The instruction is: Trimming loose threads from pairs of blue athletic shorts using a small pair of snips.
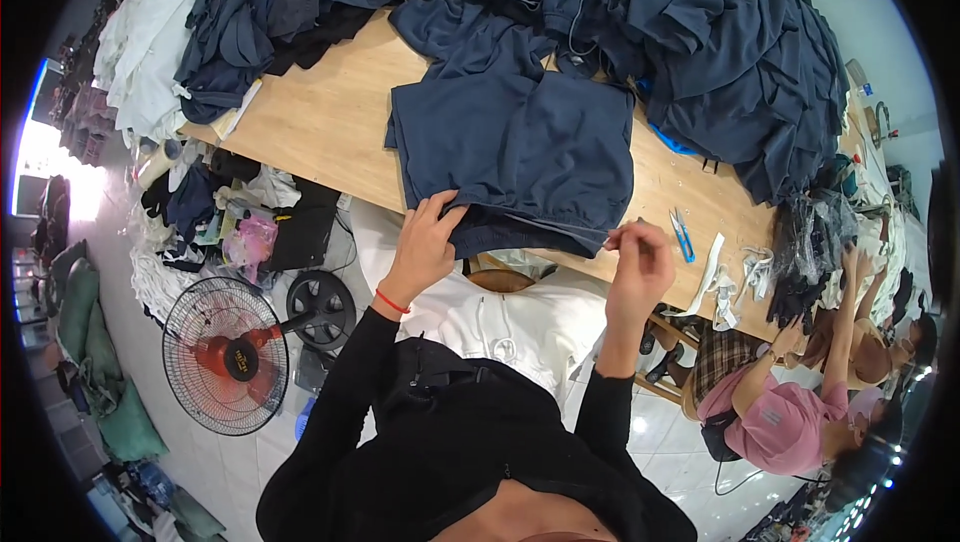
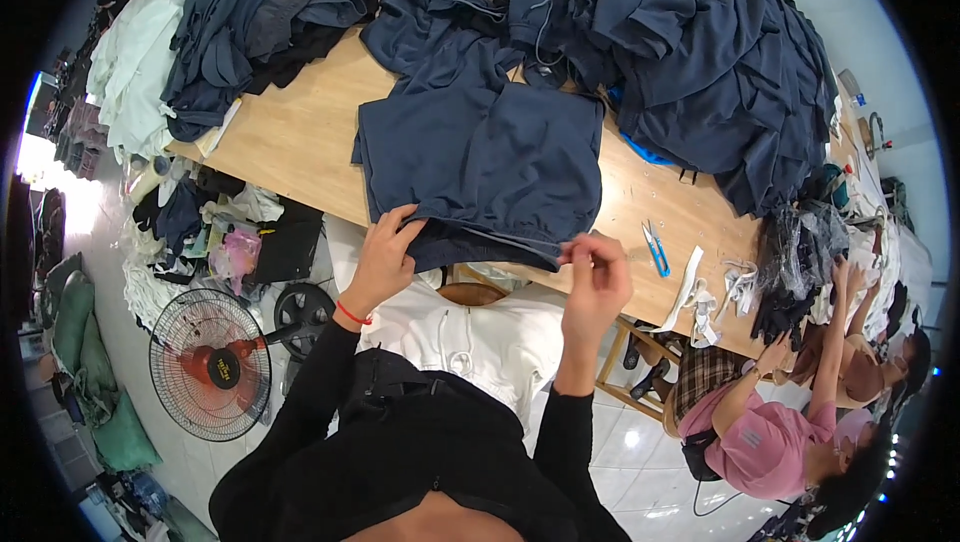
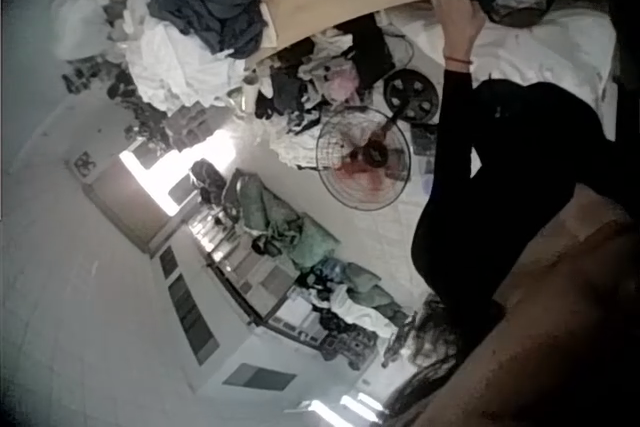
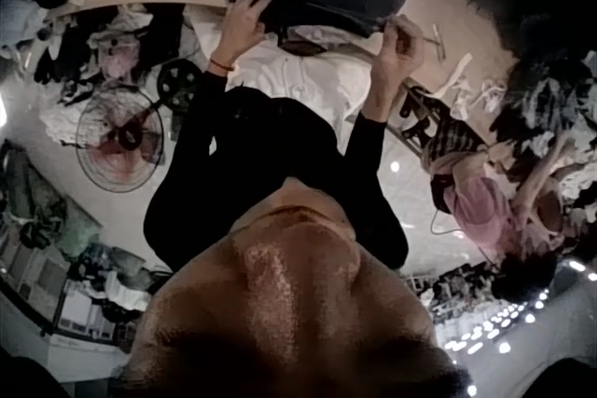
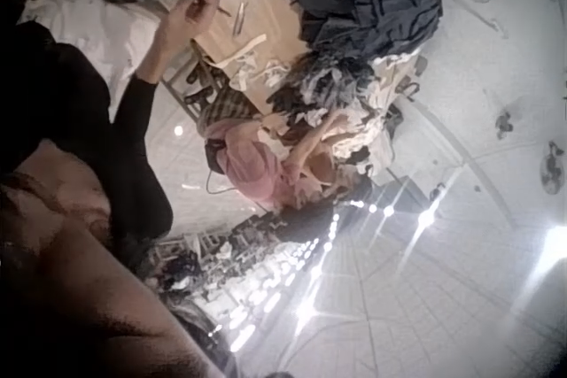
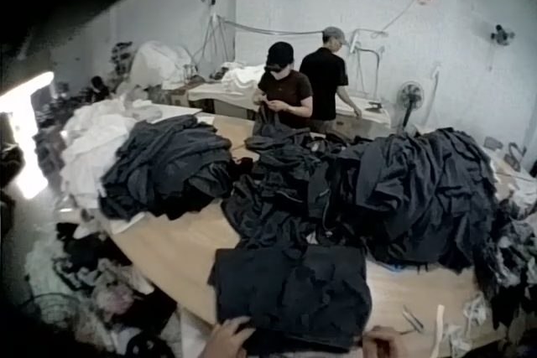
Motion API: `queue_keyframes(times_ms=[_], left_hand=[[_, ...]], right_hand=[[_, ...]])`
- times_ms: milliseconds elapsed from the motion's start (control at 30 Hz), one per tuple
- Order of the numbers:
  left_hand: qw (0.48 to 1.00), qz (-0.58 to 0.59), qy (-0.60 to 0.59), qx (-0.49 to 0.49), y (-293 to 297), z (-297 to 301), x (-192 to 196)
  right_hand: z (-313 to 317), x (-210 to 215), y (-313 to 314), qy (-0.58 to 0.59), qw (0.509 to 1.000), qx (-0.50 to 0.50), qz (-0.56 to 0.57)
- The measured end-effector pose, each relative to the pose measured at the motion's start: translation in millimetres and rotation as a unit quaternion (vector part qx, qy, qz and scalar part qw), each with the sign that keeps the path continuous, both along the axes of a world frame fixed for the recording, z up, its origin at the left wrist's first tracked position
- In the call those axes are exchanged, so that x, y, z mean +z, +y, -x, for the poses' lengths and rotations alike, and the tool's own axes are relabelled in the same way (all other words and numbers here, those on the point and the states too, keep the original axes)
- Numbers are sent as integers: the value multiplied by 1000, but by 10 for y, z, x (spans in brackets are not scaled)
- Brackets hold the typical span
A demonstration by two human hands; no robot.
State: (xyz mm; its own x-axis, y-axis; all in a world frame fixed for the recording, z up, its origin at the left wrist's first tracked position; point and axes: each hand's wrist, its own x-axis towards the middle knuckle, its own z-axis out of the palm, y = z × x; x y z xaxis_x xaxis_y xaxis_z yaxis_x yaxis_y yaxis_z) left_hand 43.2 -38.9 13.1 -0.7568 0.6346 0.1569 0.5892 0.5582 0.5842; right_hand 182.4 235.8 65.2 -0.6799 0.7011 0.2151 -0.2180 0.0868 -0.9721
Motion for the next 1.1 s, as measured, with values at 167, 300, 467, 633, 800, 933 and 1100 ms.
queue_keyframes(times_ms=[167, 300, 467, 633, 800, 933, 1100], left_hand=[[997, -62, -6, -45, 168, 22, 154], [989, -128, 9, -73, 236, -34, 569], [984, -175, 3, -34, 216, -144, 861], [984, -152, -85, 34, -15, -105, 755], [989, -138, -49, 30, -9, -45, 646], [993, -102, -52, 35, 3, 11, 606], [996, -85, 22, 28, 81, 22, 478]], right_hand=[[222, 132, -689, -27, 920, 288, -266], [645, -741, -512, -276, 844, 239, -393], [762, -1036, -271, -164, 819, 129, -535], [296, -122, -578, -339, 798, 239, -438], [101, 171, -557, -225, 872, 159, -405], [119, -199, -395, -323, 835, 107, -433], [136, -294, -477, -307, 839, 140, -427]])
